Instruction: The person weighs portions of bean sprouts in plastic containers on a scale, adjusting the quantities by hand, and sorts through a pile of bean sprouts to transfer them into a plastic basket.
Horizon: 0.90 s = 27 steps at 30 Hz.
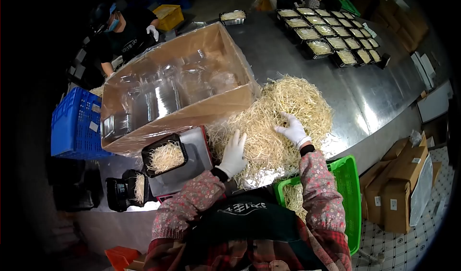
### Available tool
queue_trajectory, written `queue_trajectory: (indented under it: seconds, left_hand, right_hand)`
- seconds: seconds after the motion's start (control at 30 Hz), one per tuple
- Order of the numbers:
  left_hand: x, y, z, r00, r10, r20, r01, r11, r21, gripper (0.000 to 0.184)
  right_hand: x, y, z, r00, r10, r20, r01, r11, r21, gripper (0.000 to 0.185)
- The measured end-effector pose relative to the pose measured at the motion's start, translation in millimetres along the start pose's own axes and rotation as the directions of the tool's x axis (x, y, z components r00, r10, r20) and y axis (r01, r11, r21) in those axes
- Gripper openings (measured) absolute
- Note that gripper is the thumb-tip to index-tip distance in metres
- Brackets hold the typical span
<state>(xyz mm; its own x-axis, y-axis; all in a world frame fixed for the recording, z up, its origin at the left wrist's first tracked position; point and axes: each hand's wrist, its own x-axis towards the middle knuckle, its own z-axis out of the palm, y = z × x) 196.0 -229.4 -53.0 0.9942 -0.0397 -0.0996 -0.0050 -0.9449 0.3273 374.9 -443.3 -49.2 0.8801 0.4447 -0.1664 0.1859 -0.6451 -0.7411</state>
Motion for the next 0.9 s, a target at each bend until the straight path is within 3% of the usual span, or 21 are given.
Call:
queue_trajectory:
  seconds: [0.03, 0.07, 0.1, 0.13, 0.17, 0.2, 0.23, 0.3, 0.37, 0.43, 0.5, 0.53, 0.57, 0.63, 0.67, 0.7, 0.77, 0.8, 0.83, 0.9]
  left_hand:
    - [-6.2, -6.9, 20.9, 0.992, -0.127, -0.025, 0.116, 0.958, -0.263, 0.079]
    - [-11.1, -13.6, 40.9, 0.968, -0.252, -0.017, 0.209, 0.837, -0.506, 0.078]
    - [-15.4, -15.4, 51.3, 0.93, -0.366, 0.021, 0.27, 0.647, -0.713, 0.078]
    - [-16.8, -9.3, 54.9, 0.901, -0.41, 0.139, 0.319, 0.412, -0.853, 0.073]
    - [-14.8, -6.6, 57.6, 0.901, -0.413, 0.137, 0.318, 0.41, -0.855, 0.073]
    - [-13.1, -6.5, 63.2, 0.898, -0.371, 0.236, 0.328, 0.207, -0.922, 0.071]
    - [-11.8, -7.2, 73.1, 0.895, -0.37, 0.248, 0.313, 0.126, -0.941, 0.068]
    - [-11.6, -9.1, 85.9, 0.889, -0.378, 0.259, 0.294, 0.039, -0.955, 0.066]
    - [-15.6, -13.5, 87.7, 0.901, -0.282, 0.331, 0.282, -0.201, -0.938, 0.063]
    - [-20.4, 0.6, 65.7, 0.889, -0.318, 0.329, 0.299, -0.139, -0.944, 0.063]
    - [-26.2, 6.2, 67.7, 0.906, -0.342, 0.249, 0.248, -0.048, -0.968, 0.066]
    - [-33.0, 3.4, 67.7, 0.927, -0.291, 0.236, 0.227, -0.064, -0.972, 0.067]
    - [-42.5, 0.7, 67.3, 0.962, -0.238, 0.133, 0.149, 0.049, -0.988, 0.066]
    - [-65.6, 7.8, 4.4, 0.96, -0.126, 0.25, 0.26, 0.072, -0.963, 0.061]
    - [-78.1, 1.4, -9.8, 0.97, -0.059, 0.237, 0.244, 0.175, -0.954, 0.054]
    - [-94.2, -0.4, -33.6, 0.979, -0.025, 0.202, 0.203, 0.195, -0.96, 0.047]
    - [-122.9, -14.8, -65.8, 0.977, -0.033, 0.209, 0.208, 0.338, -0.918, 0.044]
    - [-136.4, -21.0, -77.7, 0.987, -0.076, 0.142, 0.159, 0.323, -0.933, 0.043]
    - [-149.6, -26.4, -88.7, 0.981, -0.191, 0.015, 0.089, 0.382, -0.92, 0.036]
    - [-169.6, -49.3, -114.1, 0.917, -0.317, -0.243, -0.016, 0.579, -0.815, 0.033]
  right_hand:
    - [1.6, -2.5, -2.8, 0.998, 0.048, -0.037, -0.044, 0.992, 0.116, 0.081]
    - [8.2, 6.3, 3.9, 0.997, -0.013, -0.076, 0.014, 1.0, 0.013, 0.088]
    - [11.5, 9.9, 15.7, 0.997, -0.014, -0.076, 0.015, 1.0, 0.015, 0.088]
    - [14.3, 9.2, 29.4, 0.991, -0.058, -0.121, 0.041, 0.989, -0.144, 0.094]
    - [15.6, 9.0, 42.4, 0.981, -0.111, -0.157, 0.059, 0.952, -0.302, 0.1]
    - [13.5, 7.4, 53.1, 0.998, -0.057, -0.041, 0.045, 0.966, -0.254, 0.11]
    - [6.7, -7.5, 55.6, 0.993, -0.029, 0.114, 0.046, 0.987, -0.151, 0.112]
    - [-18.4, -38.4, 59.6, 0.956, -0.062, 0.288, 0.141, 0.955, -0.262, 0.119]
    - [-63.3, -53.2, 75.6, 0.942, -0.181, 0.281, 0.293, 0.851, -0.435, 0.129]
    - [-80.8, -54.6, 96.2, 0.953, -0.263, 0.149, 0.296, 0.715, -0.633, 0.136]
    - [-74.3, -49.0, 111.3, 0.952, -0.287, 0.112, 0.287, 0.697, -0.657, 0.128]
    - [-65.5, -41.5, 115.2, 0.961, -0.269, 0.067, 0.255, 0.764, -0.593, 0.121]
    - [-55.8, -33.0, 116.0, 0.969, -0.246, 0.023, 0.222, 0.824, -0.522, 0.114]
    - [-32.6, -19.1, 98.2, 0.983, -0.165, 0.077, 0.182, 0.924, -0.337, 0.089]
    - [-25.0, -28.5, 84.2, 0.99, -0.085, 0.11, 0.114, 0.949, -0.294, 0.088]
    - [-21.3, -38.6, 70.1, 0.989, -0.004, 0.145, 0.041, 0.967, -0.253, 0.086]
    - [-2.7, -5.6, 74.3, 0.973, -0.213, 0.094, 0.232, 0.896, -0.378, 0.098]
    - [-6.9, -14.1, 73.6, 0.973, -0.223, 0.058, 0.22, 0.828, -0.515, 0.113]
    - [-8.4, -22.7, 73.3, 0.989, -0.141, 0.038, 0.138, 0.819, -0.557, 0.122]
    - [-7.8, -18.8, 84.4, 0.986, -0.169, 0.012, 0.155, 0.868, -0.472, 0.122]
